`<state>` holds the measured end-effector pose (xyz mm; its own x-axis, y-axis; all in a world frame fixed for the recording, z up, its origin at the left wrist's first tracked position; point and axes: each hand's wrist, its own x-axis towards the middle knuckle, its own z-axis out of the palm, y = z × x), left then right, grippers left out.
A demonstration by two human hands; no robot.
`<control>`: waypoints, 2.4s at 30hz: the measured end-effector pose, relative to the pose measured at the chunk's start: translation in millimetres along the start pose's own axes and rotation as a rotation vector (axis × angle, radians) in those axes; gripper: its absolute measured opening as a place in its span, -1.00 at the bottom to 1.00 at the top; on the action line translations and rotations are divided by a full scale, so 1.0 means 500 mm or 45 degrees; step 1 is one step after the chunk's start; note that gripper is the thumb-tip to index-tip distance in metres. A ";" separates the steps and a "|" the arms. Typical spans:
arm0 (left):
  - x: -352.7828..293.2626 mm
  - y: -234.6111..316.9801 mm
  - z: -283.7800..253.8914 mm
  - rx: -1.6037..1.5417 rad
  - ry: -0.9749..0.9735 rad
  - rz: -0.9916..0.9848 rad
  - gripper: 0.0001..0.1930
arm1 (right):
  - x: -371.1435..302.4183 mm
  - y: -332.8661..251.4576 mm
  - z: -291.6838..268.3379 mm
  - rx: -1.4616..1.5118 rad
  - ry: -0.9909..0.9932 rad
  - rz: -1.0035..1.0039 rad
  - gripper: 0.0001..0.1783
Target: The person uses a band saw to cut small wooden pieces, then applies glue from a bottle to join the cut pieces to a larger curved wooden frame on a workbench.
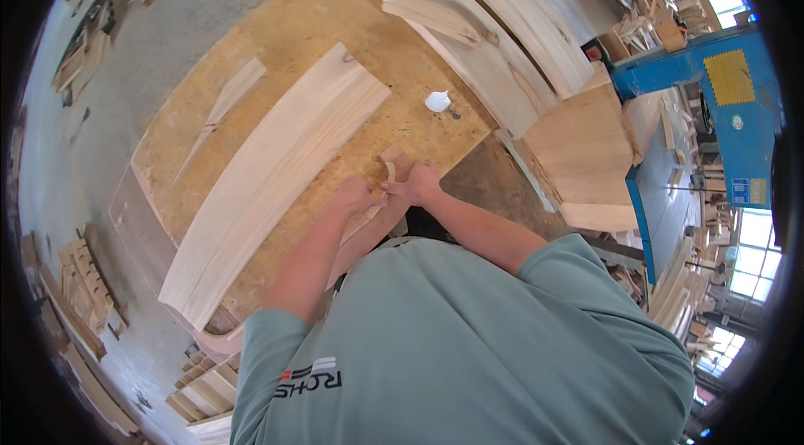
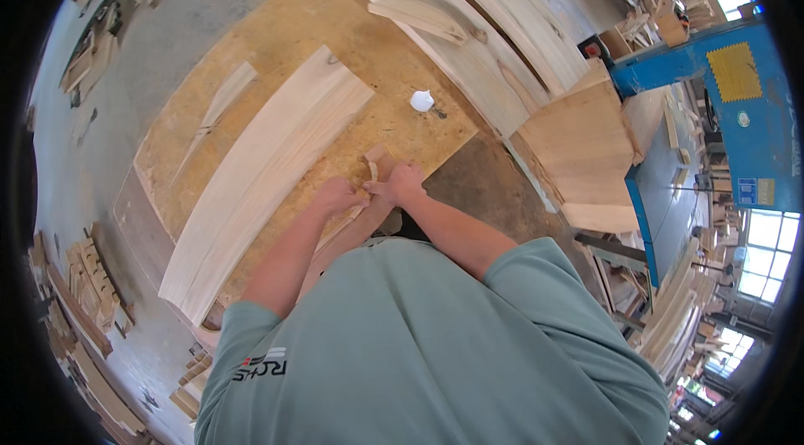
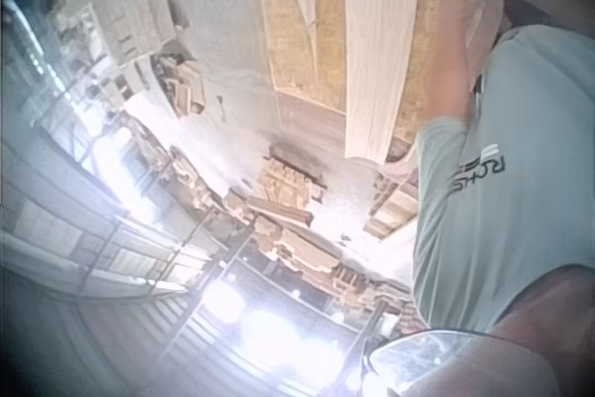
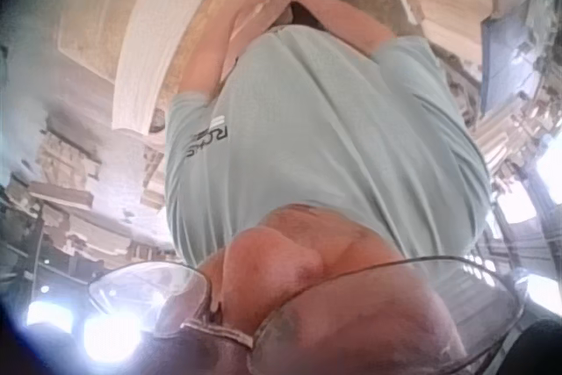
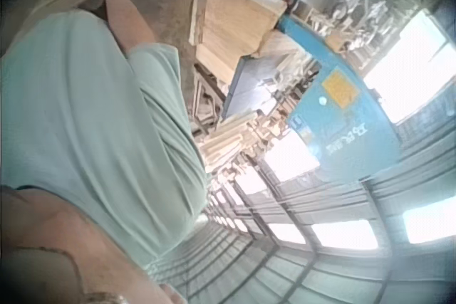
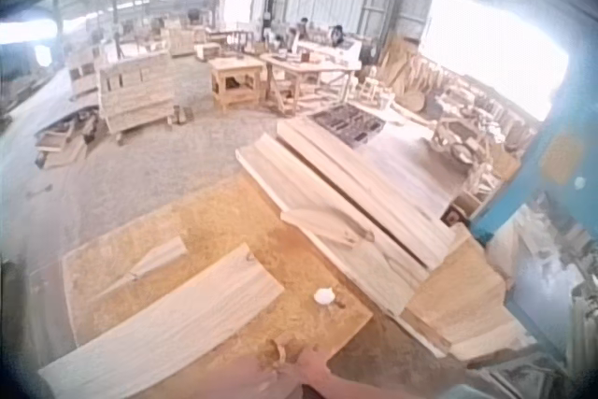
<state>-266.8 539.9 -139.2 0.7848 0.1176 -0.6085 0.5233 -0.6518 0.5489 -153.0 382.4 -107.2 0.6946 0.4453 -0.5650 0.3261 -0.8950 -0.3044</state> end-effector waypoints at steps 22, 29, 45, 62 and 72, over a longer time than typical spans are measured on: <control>-0.477 -0.285 0.209 -0.070 0.788 -0.333 -0.79 | -0.038 0.129 0.093 0.921 -0.105 -0.272 -0.64; -0.440 -0.234 0.197 0.057 0.873 -0.380 -0.79 | -0.014 0.115 0.052 0.852 -0.037 -0.238 -0.64; -0.415 -0.268 0.202 -0.038 0.749 -0.445 -0.68 | -0.054 0.255 0.054 1.056 -0.055 0.038 -0.70; -0.408 -0.254 0.176 -0.019 0.686 -0.353 -0.62 | -0.221 0.513 0.164 0.286 -0.040 0.135 -0.50; -0.393 0.147 0.058 -0.412 1.305 -0.103 -0.67 | -0.233 0.600 0.182 0.530 0.097 -0.009 -0.43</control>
<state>-392.3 447.2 4.4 0.5693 0.8213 0.0377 0.5311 -0.4023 0.7457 -194.5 64.5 -202.6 0.7440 0.4338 -0.5083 0.0548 -0.7977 -0.6005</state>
